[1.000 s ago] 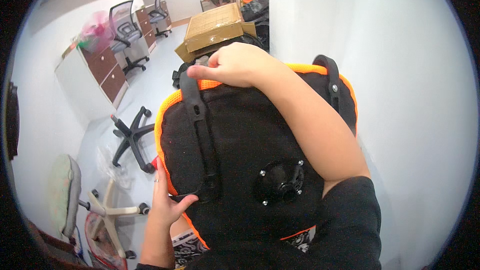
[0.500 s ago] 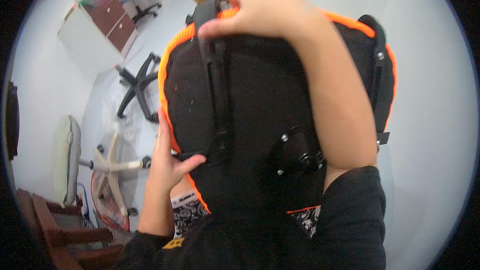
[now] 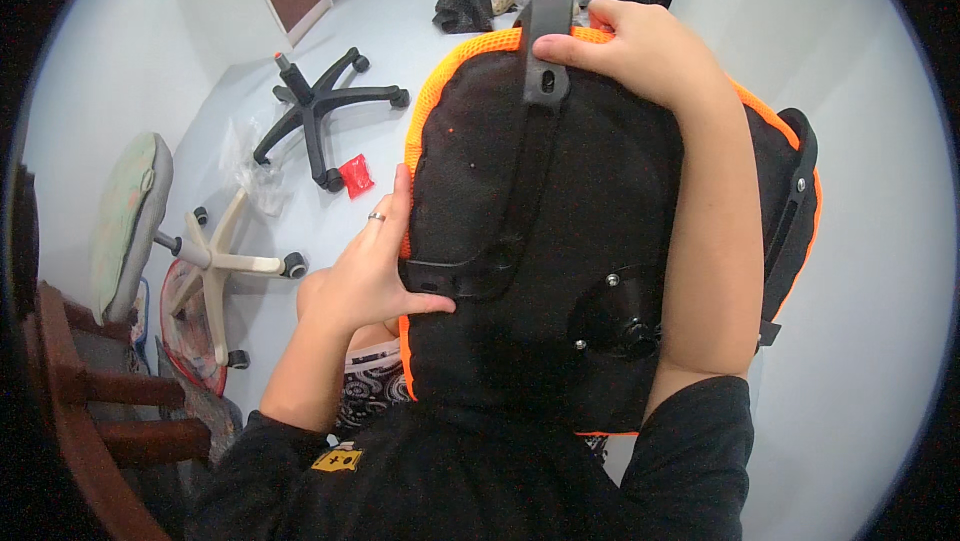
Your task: The person attaches a black and orange chair cushion to a metal frame using an Allen key. They tighten multiple screws on the underside of the cushion, flip it over, and continue securing the frame components.
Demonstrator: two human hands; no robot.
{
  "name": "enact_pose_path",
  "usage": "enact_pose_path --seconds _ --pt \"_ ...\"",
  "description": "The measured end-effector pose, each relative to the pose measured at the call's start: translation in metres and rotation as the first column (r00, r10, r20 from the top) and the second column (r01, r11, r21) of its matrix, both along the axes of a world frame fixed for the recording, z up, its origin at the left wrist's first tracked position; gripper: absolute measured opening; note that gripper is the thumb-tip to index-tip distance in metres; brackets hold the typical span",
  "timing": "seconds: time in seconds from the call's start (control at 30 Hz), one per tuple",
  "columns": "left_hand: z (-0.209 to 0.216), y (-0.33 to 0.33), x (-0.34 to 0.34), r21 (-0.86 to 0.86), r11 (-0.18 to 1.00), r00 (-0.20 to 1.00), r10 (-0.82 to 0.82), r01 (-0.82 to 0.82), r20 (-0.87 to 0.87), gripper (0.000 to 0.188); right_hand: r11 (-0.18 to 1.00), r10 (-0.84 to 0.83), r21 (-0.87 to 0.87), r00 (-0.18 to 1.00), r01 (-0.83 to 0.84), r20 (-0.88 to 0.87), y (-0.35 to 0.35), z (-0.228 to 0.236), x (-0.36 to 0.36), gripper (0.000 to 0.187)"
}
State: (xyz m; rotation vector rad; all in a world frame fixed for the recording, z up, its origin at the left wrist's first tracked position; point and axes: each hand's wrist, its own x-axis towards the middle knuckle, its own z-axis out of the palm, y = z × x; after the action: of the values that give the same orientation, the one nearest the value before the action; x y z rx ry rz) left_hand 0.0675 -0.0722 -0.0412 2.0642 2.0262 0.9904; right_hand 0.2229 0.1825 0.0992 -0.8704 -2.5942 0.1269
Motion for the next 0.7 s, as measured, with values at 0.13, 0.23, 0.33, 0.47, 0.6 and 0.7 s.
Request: enact_pose_path --seconds 0.13,0.23,0.33,0.47,0.6,0.7 --pt "-0.003 0.001 0.003 -0.057 0.997 0.999 0.049 -0.048 0.022 0.139 1.0 -0.001 -0.002 1.0 0.001 0.004 0.003 -0.002 0.003 0.072" --pt "-0.007 0.004 0.004 -0.126 0.988 0.995 0.093 -0.089 0.029 0.141 0.999 -0.021 -0.031 0.998 0.022 0.055 0.003 0.0 0.006 0.068" --pt "-0.008 0.005 0.004 -0.165 0.984 0.996 0.078 -0.07 0.041 0.141 0.995 -0.045 -0.081 0.997 0.051 0.067 0.0 0.001 0.006 0.065" --pt "-0.008 0.009 0.002 -0.195 0.98 0.993 0.057 -0.037 0.099 0.141 0.99 -0.063 -0.127 0.997 0.068 0.043 -0.004 0.001 0.007 0.064" --pt "-0.011 0.011 0.002 -0.17 0.984 0.995 0.06 -0.045 0.082 0.14 0.98 -0.089 -0.17 0.993 0.101 0.073 0.0 0.0 0.008 0.063" --pt "-0.012 0.012 0.001 -0.17 0.984 0.994 0.062 -0.047 0.086 0.14 0.979 -0.089 -0.179 0.994 0.1 0.069 0.0 0.0 0.007 0.063"
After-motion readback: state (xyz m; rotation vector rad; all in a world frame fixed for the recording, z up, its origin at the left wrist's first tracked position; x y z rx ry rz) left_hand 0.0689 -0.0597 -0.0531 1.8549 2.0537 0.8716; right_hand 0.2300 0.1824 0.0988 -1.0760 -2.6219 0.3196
